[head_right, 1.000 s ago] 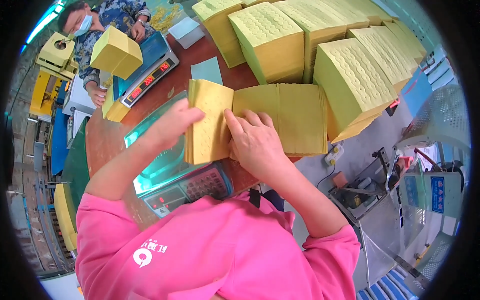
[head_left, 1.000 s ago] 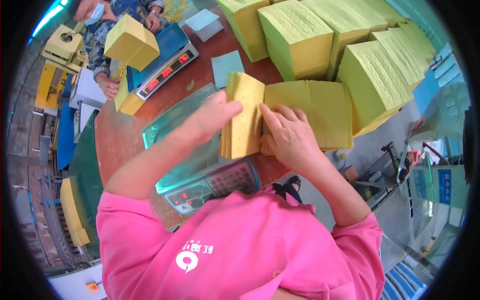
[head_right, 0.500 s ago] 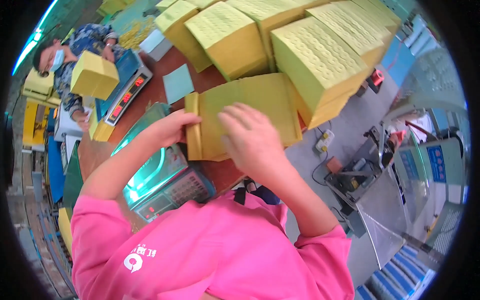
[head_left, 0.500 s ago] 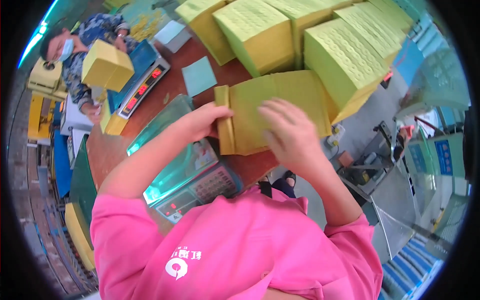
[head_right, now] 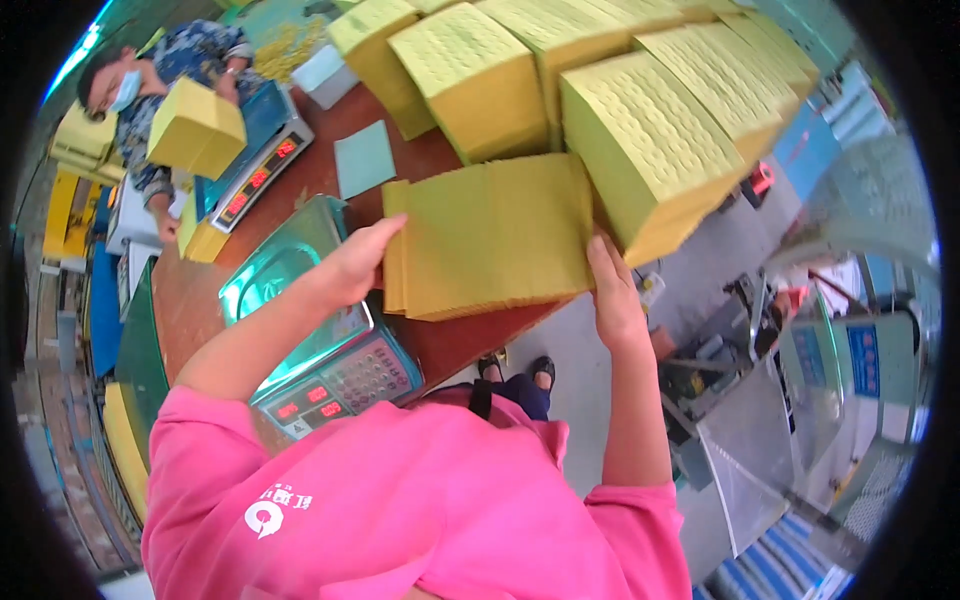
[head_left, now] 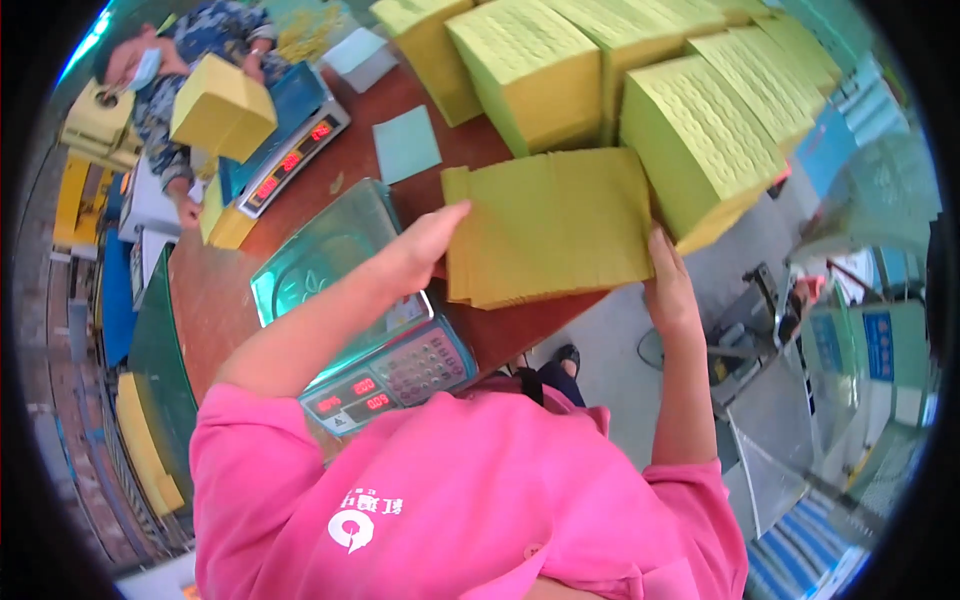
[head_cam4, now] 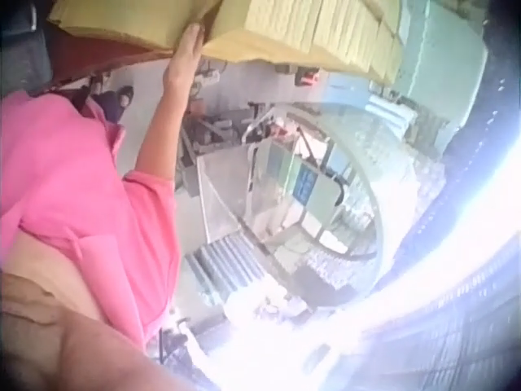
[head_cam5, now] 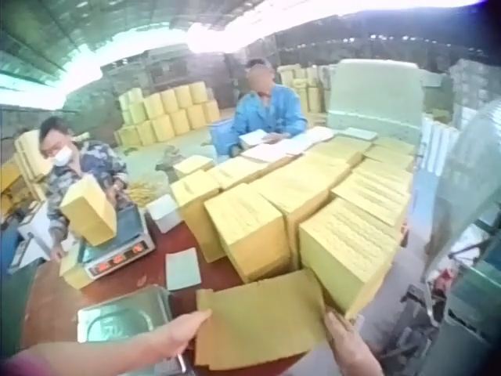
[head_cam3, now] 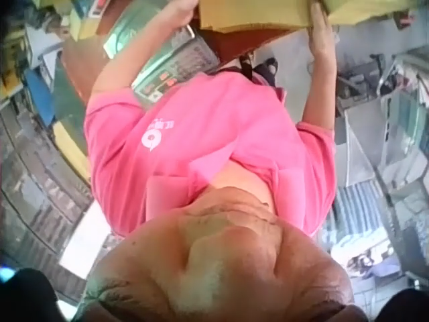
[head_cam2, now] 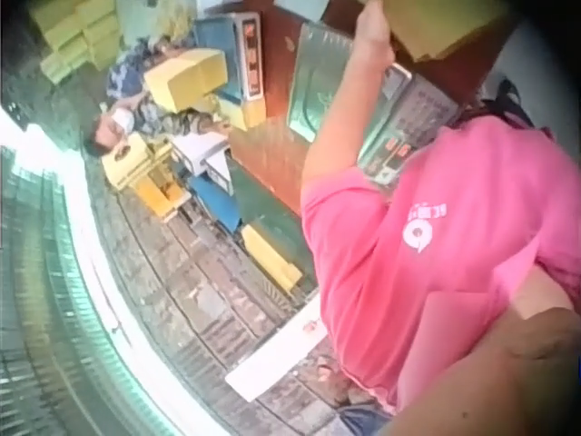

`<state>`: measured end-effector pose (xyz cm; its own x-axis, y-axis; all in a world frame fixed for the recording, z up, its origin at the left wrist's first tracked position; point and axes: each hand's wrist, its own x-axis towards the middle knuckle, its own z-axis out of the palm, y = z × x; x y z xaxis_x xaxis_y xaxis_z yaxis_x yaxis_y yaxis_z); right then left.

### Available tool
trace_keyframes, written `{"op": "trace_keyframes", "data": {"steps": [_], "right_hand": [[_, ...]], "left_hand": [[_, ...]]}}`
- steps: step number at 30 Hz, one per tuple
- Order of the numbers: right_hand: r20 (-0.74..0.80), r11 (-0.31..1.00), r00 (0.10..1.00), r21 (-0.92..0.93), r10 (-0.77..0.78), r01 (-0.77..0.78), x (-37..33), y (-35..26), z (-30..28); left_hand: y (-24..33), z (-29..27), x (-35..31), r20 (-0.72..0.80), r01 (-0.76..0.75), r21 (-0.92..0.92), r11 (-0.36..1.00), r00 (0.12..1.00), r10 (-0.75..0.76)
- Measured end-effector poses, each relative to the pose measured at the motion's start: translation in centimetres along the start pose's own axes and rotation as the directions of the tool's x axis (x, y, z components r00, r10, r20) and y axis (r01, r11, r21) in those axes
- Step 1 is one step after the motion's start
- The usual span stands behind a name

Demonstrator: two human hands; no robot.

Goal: The recorder weighs stacks of yellow paper blocks on a digital scale and organizes them on a work table.

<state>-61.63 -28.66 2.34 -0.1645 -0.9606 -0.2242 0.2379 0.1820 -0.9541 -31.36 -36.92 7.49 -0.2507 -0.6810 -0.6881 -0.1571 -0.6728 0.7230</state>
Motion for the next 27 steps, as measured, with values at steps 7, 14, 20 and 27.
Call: {"op": "trace_keyframes", "data": {"steps": [7,14,20,27], "right_hand": [[0.359,0.309,0.893,-0.846,-0.273,0.435,-0.1,1.1,-4.9],[0.578,0.047,0.494,-0.618,-0.650,0.785,-5.3,-5.8,4.3],[0.749,0.950,0.659,-0.154,-0.067,0.272,-13.6,-3.3,29.0],[0.925,0.983,0.378,-0.098,0.031,0.158,-23.4,6.9,47.7]], "left_hand": [[-4.8,1.9,-2.2,-0.078,-0.469,0.418,0.778,0.835,0.545],[-3.8,-0.6,-21.2,-0.454,-0.452,0.503,0.737,0.587,0.670],[-15.5,-10.9,-35.8,-0.863,-0.107,0.245,0.964,0.430,0.267],[-29.2,-27.5,-44.9,-0.873,-0.319,0.020,0.948,0.456,0.172]]}}
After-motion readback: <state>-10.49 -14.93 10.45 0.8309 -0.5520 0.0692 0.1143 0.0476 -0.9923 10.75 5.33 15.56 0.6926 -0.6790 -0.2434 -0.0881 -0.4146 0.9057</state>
